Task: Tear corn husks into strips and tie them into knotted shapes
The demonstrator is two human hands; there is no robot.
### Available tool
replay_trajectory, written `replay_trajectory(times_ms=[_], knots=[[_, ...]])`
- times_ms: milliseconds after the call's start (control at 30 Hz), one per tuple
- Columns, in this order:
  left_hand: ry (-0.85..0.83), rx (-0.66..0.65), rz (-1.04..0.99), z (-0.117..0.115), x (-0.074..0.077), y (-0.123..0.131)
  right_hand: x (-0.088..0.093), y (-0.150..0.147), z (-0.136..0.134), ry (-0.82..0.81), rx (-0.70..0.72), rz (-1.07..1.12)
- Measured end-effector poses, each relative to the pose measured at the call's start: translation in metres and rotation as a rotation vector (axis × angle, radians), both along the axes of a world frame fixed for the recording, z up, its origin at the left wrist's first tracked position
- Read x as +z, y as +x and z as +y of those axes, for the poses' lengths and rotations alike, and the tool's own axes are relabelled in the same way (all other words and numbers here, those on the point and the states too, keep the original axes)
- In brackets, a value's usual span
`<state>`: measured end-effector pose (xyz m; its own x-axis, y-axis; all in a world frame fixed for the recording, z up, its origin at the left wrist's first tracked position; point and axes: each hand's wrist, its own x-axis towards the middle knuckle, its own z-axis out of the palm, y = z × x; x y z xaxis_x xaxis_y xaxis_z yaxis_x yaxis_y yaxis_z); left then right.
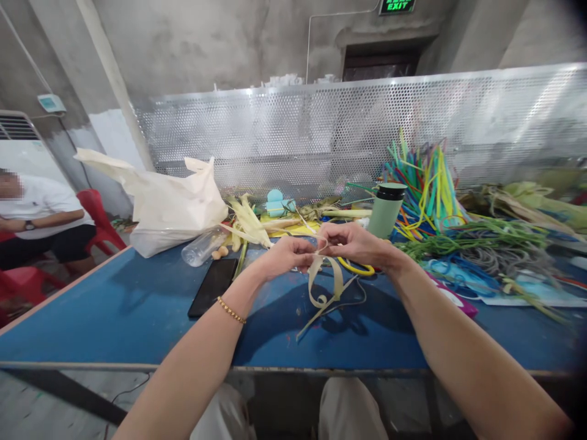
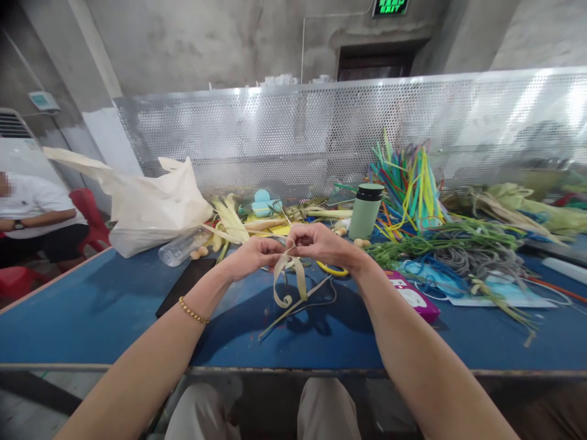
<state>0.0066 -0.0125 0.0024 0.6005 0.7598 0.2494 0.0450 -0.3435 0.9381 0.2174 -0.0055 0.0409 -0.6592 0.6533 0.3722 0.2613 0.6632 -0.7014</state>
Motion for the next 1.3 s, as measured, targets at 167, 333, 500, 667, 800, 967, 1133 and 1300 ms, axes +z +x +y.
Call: replay_trajectory(times_ms=[167,333,500,667,800,967,1133,1300], knots=[[-0.049,0.022,-0.011,-0.003,0.003,0.001,0.0,0.002,0.001,0.063,-0.006,-0.06],[-0.057,0.029,0.012,-0.001,0.001,0.001,0.0,0.004,0.001,0.146,-0.008,-0.173],[-0.082,0.016,0.015,0.0,-0.002,0.001,-0.004,0.002,0.004,0.144,0.017,-0.2],[-0.038,0.055,0.039,0.003,-0.005,-0.001,-0.01,-0.001,0.006,0.126,-0.009,-0.17],[0.061,0.141,0.106,0.005,-0.003,-0.004,-0.011,0.0,0.007,0.14,-0.07,-0.171],[0.44,0.417,0.265,0.005,0.005,-0.005,-0.008,-0.004,0.007,0.322,-0.302,-0.006],[0.728,0.505,0.419,0.002,0.006,0.001,-0.012,-0.021,0.003,0.342,-0.246,-0.12],[0.658,0.439,0.369,-0.003,0.011,-0.001,-0.014,-0.024,0.005,0.25,-0.071,-0.21]])
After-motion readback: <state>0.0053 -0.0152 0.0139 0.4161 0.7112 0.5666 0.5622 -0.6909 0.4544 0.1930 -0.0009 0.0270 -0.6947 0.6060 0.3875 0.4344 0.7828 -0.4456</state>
